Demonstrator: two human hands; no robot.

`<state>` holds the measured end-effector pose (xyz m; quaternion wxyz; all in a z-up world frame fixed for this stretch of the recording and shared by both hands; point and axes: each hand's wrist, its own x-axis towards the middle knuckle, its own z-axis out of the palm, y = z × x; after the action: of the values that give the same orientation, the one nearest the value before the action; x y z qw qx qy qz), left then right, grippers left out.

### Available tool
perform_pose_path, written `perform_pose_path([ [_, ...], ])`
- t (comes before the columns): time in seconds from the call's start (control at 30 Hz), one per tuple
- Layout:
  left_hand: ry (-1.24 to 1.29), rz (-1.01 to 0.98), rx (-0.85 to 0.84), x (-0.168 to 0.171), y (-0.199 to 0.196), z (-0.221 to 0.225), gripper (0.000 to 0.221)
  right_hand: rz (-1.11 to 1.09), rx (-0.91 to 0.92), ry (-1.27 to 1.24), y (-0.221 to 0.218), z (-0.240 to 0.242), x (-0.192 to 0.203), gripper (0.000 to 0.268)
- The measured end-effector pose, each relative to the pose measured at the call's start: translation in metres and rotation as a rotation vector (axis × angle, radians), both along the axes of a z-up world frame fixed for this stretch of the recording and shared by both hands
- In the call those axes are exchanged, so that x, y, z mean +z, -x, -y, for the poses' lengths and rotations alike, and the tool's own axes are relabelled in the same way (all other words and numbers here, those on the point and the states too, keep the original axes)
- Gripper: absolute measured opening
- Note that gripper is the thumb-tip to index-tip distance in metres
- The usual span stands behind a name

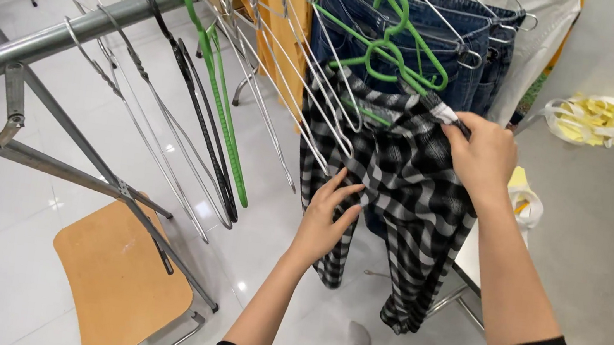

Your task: Unboxing a shirt from a gift box, removing it from a plastic bag, and hanging it on a hanger

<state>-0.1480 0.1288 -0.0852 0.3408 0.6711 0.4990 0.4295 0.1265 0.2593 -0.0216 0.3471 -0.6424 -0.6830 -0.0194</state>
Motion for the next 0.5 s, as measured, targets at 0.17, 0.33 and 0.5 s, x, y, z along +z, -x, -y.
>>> perform_pose_path([
  [0.17,0.01,0.062,0.067,0.006,0.003,-0.023,0.032,-0.046,0.062,-0.093,0.042,-0.065,0.056,0.016],
  [0.33,-0.009,0.093,0.101,0.009,0.0,-0.033,0.03,-0.114,0.072,-0.083,0.082,-0.116,0.061,0.014],
  [0.5,0.002,0.103,0.136,0.02,0.001,-0.025,0.029,-0.217,0.183,0.025,0.108,-0.118,0.012,0.023],
])
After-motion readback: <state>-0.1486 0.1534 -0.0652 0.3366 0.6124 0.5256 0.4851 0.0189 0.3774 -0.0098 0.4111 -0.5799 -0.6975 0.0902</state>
